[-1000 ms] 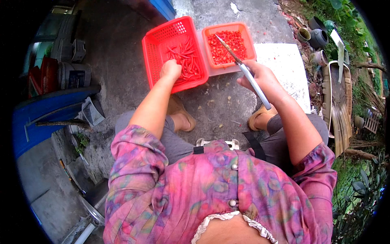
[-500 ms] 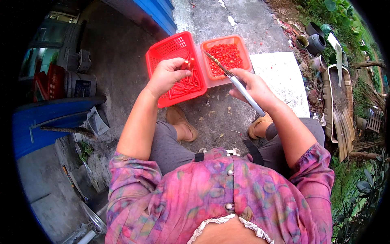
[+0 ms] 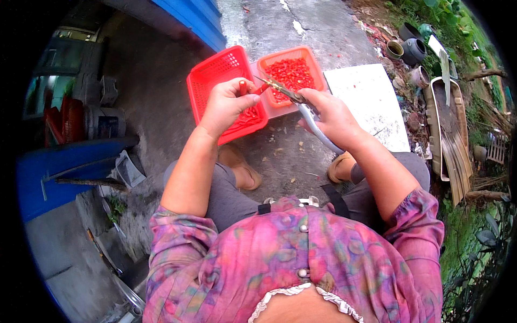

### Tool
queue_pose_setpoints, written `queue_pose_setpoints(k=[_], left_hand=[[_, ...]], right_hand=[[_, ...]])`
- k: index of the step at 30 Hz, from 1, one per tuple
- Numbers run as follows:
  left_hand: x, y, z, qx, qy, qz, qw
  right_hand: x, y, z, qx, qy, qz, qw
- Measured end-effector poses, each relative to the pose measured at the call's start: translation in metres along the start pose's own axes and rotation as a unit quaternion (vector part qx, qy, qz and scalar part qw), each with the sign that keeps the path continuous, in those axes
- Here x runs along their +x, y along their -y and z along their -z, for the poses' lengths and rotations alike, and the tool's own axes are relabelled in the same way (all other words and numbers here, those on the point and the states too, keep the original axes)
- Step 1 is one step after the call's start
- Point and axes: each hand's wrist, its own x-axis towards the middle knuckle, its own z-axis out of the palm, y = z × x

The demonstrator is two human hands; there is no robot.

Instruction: The person sits on the ground and uses scissors to cut the stems off red chilies. They pick each chili from a red basket, snip the stem, and drop the chili into a second red basket. The person repeats this process continuously throughout the clip.

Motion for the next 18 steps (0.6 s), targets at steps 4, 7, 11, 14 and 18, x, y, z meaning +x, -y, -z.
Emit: queue_pose_setpoints(k=[4, 7, 11, 14, 18], left_hand=[[0.007, -0.007, -0.015, -0.034, 0.001, 0.019, 0.999], [0.013, -0.013, -0.024, -0.027, 0.006, 0.017, 0.999], [0.03, -0.005, -0.029, -0.018, 0.01, -0.051, 0.998], [0.048, -0.013, -0.039, 0.001, 0.002, -0.049, 0.999], [0.053, -0.015, -0.046, -0.047, 0.015, 0.005, 0.999]], right_hand=[[0.001, -0.005, 0.002, -0.017, -0.019, 0.001, 1.0], [0.001, -0.009, 0.004, -0.006, -0.04, -0.014, 0.999], [-0.001, -0.013, 0.007, -0.005, -0.079, -0.018, 0.997], [-0.002, -0.014, 0.009, 0.08, -0.117, -0.091, 0.986], [0.004, -0.02, 0.029, 0.329, -0.16, -0.22, 0.905]])
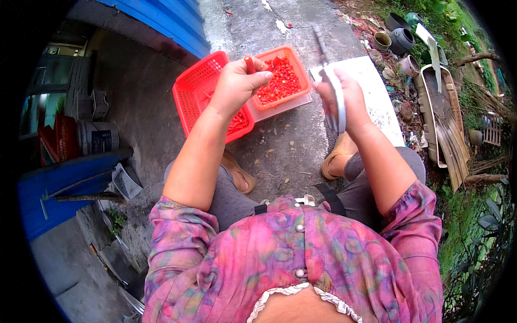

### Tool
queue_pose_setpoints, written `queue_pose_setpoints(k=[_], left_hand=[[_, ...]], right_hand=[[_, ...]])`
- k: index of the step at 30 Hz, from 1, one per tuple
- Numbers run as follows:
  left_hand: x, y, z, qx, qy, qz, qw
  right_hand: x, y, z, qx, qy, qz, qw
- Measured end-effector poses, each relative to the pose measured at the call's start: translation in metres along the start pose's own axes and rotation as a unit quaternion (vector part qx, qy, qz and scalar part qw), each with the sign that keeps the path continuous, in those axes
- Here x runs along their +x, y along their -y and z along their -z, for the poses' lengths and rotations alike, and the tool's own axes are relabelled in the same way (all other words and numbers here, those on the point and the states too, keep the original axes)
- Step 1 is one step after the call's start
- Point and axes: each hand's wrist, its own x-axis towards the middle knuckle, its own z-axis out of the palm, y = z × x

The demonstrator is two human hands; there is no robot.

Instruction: The person sits on the ground and uses scissors to cut the stems off red chilies. They pick each chili from a red basket, snip the stem, and drop the chili into a second red basket. The person repeats this process continuously throughout the clip.

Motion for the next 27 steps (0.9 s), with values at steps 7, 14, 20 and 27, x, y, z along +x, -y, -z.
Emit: queue_pose_setpoints(k=[7, 14, 20, 27], left_hand=[[-0.009, 0.009, 0.007, -0.073, 0.073, 0.091, 0.991], [-0.019, 0.014, 0.015, -0.114, 0.107, 0.162, 0.974], [-0.022, 0.011, 0.025, -0.097, 0.154, 0.214, 0.96], [-0.024, 0.011, 0.026, 0.036, 0.223, 0.219, 0.949]], right_hand=[[-0.001, -0.001, 0.005, -0.079, 0.097, 0.007, 0.992], [-0.008, -0.005, -0.019, -0.237, 0.185, 0.028, 0.953], [-0.008, 0.001, -0.025, -0.312, 0.182, 0.114, 0.925], [-0.005, -0.01, -0.026, -0.357, 0.207, 0.171, 0.895]])
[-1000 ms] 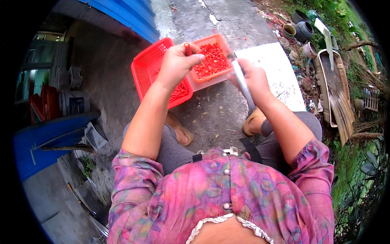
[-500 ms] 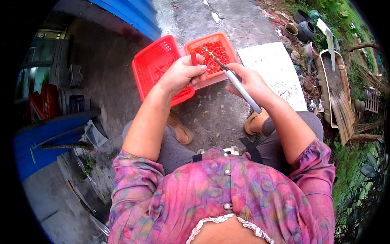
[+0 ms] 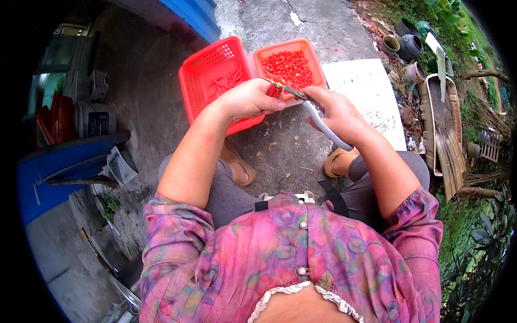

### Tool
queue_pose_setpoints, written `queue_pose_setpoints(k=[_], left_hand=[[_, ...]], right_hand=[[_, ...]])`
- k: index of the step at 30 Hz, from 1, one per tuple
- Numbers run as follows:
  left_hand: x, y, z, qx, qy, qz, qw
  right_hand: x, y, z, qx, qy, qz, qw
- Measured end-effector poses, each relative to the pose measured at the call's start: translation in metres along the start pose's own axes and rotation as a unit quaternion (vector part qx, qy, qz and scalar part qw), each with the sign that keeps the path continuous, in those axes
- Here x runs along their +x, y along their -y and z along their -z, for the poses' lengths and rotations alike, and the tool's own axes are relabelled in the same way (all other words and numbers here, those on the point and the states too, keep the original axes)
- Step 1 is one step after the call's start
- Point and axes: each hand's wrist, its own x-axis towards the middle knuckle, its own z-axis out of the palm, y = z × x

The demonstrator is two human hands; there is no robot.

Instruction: The person sits on the ground and uses scissors to cut the stems off red chilies. They pick each chili from a red basket, snip the stem, and drop the chili into a second red basket. The person repeats this process continuously throughout the clip.

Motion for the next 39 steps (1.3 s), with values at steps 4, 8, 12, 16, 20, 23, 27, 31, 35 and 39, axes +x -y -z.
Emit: queue_pose_setpoints(k=[4, 8, 12, 16, 20, 23, 27, 31, 35, 39], left_hand=[[0.004, 0.002, -0.003, 0.119, -0.053, -0.045, 0.99], [0.0, -0.005, -0.008, 0.057, -0.074, -0.031, 0.995], [0.0, -0.003, 0.003, -0.063, -0.045, -0.013, 0.997], [0.0, -0.001, 0.009, -0.109, -0.007, -0.003, 0.994], [0.002, 0.001, 0.011, -0.101, 0.007, 0.019, 0.995], [0.0, 0.0, 0.011, -0.085, -0.004, 0.035, 0.996], [0.002, 0.002, 0.014, -0.079, -0.021, 0.045, 0.996], [0.004, 0.005, 0.015, -0.098, -0.043, 0.033, 0.994], [0.008, 0.011, 0.018, -0.119, -0.044, 0.026, 0.992], [0.011, 0.014, 0.019, -0.099, -0.063, 0.043, 0.992]], right_hand=[[-0.002, 0.0, -0.001, 0.016, 0.004, -0.004, 1.0], [-0.003, 0.007, 0.0, 0.04, 0.003, -0.063, 0.997], [-0.001, 0.005, 0.0, 0.037, -0.016, -0.093, 0.995], [-0.002, 0.002, -0.002, 0.042, -0.024, -0.086, 0.995], [-0.001, 0.003, -0.003, 0.025, -0.029, -0.075, 0.996], [-0.002, 0.001, -0.004, 0.044, -0.028, -0.089, 0.995], [-0.002, 0.002, -0.005, 0.047, -0.033, -0.105, 0.993], [0.001, 0.008, -0.004, 0.029, -0.027, -0.121, 0.992], [0.005, 0.0, -0.007, 0.018, -0.006, -0.145, 0.989], [0.006, 0.002, -0.005, 0.028, 0.002, -0.159, 0.987]])
